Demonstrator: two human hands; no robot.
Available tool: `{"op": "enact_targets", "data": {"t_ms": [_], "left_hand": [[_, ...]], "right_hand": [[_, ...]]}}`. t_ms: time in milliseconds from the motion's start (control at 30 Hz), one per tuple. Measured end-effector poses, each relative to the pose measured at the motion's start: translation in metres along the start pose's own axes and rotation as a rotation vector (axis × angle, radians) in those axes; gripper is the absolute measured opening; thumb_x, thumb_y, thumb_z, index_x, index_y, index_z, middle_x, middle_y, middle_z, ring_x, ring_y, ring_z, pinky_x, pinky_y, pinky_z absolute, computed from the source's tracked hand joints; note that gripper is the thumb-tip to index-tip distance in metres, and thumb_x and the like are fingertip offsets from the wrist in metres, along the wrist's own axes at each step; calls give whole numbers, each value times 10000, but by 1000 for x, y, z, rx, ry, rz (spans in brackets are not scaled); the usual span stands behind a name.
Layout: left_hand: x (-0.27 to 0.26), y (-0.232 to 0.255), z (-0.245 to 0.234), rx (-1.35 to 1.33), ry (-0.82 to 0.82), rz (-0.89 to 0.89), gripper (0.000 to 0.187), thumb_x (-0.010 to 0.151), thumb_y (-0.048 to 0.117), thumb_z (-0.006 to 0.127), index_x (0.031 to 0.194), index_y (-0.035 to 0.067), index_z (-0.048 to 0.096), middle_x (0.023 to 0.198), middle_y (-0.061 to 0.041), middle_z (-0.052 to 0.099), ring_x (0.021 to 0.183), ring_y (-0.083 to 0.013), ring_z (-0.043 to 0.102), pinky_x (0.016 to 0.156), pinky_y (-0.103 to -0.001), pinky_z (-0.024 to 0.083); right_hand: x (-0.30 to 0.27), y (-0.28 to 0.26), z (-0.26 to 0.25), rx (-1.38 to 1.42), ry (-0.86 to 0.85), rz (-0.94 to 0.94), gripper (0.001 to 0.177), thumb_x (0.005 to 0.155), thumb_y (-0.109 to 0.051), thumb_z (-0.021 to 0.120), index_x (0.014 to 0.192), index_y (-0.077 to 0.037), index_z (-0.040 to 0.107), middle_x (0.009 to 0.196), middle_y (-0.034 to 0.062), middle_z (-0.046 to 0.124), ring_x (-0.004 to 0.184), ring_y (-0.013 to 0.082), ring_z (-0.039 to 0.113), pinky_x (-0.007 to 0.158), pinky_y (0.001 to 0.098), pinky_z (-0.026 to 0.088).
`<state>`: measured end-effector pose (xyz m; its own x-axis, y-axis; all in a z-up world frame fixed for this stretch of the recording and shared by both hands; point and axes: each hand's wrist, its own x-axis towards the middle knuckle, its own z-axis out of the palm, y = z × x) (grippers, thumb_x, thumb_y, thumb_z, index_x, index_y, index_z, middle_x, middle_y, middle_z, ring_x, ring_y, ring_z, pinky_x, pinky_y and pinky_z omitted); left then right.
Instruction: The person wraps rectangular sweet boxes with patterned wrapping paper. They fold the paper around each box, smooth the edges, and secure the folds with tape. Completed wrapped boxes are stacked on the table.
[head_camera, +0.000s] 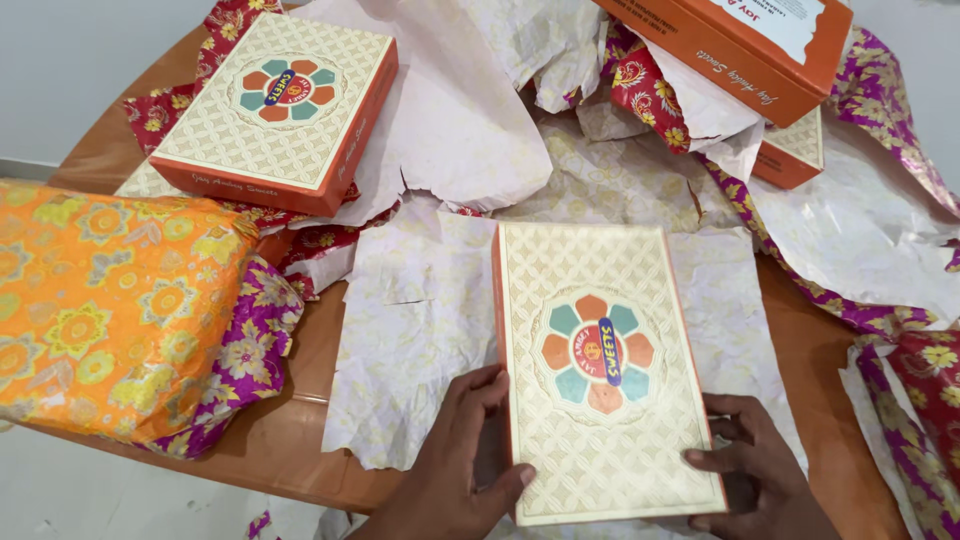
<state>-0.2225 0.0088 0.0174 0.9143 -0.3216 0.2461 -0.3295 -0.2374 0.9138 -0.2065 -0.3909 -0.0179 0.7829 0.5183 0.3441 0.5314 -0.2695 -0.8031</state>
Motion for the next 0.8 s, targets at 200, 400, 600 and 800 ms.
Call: {"op": "enact_targets", "data": {"t_ms": [200,400,600,800], "left_hand": [[6,-10,5,-23,-65,-87,752,870,198,787,1465,-15,379,1486,-226,425,1413,-374,456,1156,-446,395],[10,-17,7,-8,-62,-40,759,842,163,792,1452,-26,382,1490,-244,411,1411,-388,429,1150,-451,380],[9,-16,13,-11,-38,-55,727,868,147,758,1441,-44,353,1488,-248,407,1408,-380,429,1165,-440,359],[18,-23,-36,218,1,17,608,904,197,711,1420,-32,486,1509,-262,459,1421,-402,450,1150,-452,376]], "right_hand": [[-7,-1,-1,14,-72,105,556,674,-261,945,1177,-130,746,1451,226,453,1371,417,481,1095,505,404],[-9,-10,-5,49,-20,169,395,726,-302,869,1064,-104,817,1393,189,538,1286,367,574,1079,480,434],[-6,-12,-3,109,12,280,347,717,-178,887,1017,-18,815,1339,178,549,1205,335,609,1019,440,479],[-4,-18,-3,24,60,312,482,702,-245,831,1137,-55,750,1329,154,559,1253,297,582,1068,386,423]]}}
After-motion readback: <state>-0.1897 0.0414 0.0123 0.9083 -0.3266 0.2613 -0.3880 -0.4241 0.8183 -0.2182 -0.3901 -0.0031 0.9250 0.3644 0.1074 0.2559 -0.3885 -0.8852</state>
